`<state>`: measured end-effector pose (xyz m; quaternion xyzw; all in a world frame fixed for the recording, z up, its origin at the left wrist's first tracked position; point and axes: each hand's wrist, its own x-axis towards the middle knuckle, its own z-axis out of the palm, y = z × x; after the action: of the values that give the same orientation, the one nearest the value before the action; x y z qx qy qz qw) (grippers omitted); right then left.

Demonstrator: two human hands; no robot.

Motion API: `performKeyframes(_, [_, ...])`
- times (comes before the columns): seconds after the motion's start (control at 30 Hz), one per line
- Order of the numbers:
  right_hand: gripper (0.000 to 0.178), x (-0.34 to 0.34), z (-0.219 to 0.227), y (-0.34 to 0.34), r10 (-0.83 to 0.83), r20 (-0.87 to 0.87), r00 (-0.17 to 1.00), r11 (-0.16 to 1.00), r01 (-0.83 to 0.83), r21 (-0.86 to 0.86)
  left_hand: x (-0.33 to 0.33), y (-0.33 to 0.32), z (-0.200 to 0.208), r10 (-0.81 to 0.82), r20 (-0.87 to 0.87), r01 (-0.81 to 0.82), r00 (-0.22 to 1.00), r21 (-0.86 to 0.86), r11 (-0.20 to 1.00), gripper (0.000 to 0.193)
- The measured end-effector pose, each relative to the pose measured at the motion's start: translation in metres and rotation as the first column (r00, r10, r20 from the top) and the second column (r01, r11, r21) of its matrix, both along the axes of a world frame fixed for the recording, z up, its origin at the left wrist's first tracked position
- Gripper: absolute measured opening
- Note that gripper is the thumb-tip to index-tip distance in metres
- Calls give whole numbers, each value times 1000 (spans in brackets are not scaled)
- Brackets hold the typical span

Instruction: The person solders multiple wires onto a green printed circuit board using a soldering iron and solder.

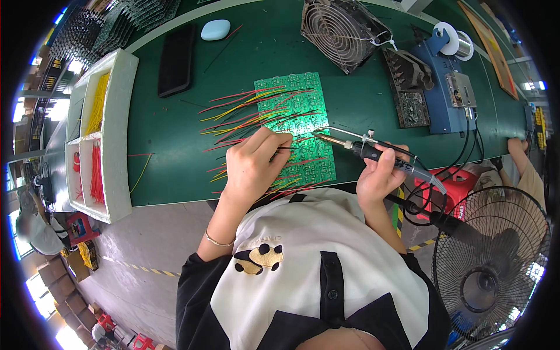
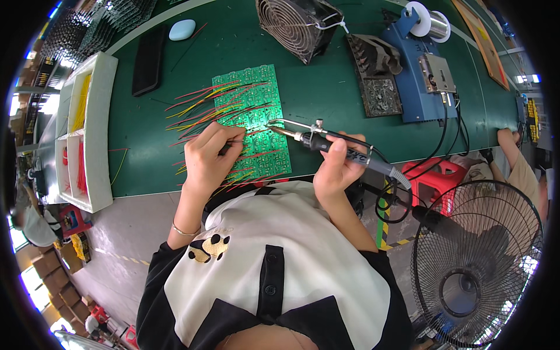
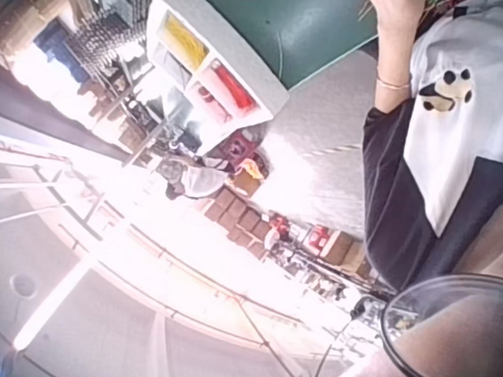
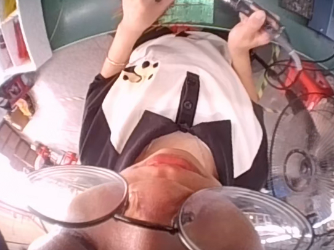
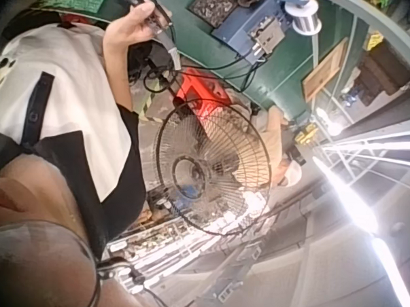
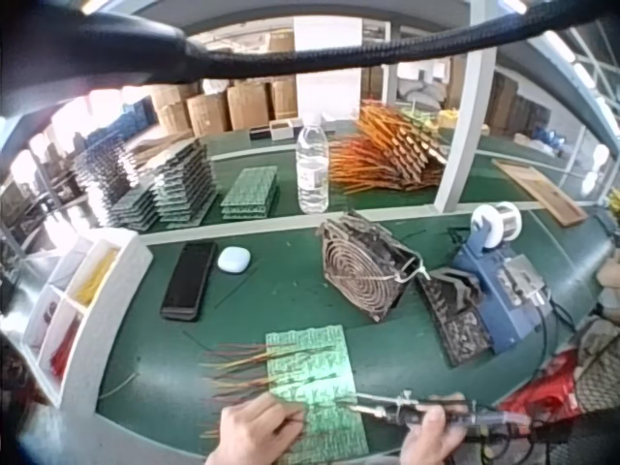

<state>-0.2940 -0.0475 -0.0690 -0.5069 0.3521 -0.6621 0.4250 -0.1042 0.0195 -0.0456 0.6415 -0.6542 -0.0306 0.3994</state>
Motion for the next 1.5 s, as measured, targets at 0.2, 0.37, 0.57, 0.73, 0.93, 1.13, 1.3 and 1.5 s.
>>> performKeyframes(0.2, [20, -1, 12, -6, -5, 261, 965, 982, -44, 181, -1, -1, 0, 48, 30, -47, 998, -30, 998, 13])
performKeyframes(0.37, [22, 1, 17, -9, 5, 264, 965, 975, -64, 213, 7, -8, 5, 124, 73, -121, 990, -36, 992, 10])
performKeyframes(0.57, [24, 0, 23, -17, 22, 271, 962, 979, -76, 189, 17, -8, 16, 48, 197, -26, 979, -111, 994, 11])
performKeyframes(0.73, [23, -3, 22, -24, 7, 255, 967, 981, -56, 184, 16, -1, 32, 50, 267, -11, 962, -145, 989, 15])
performKeyframes(0.93, [22, 0, 22, -26, 30, 270, 962, 976, -86, 199, 9, -10, 29, -46, -142, 51, 989, 37, 998, 18])
performKeyframes(1.13, [24, -2, 16, -27, 68, 293, 954, 971, -131, 201, 7, -19, 24, -104, -245, 107, 964, -2, 994, 15])
performKeyframes(1.3, [23, 3, 18, -25, 67, 262, 963, 970, -124, 207, 5, -25, 21, 13, -77, -11, 997, 34, 999, 12])
performKeyframes(1.5, [21, 5, 19, -26, 66, 248, 967, 972, -118, 203, 4, -27, 19, 72, -126, -63, 989, 71, 995, 14])
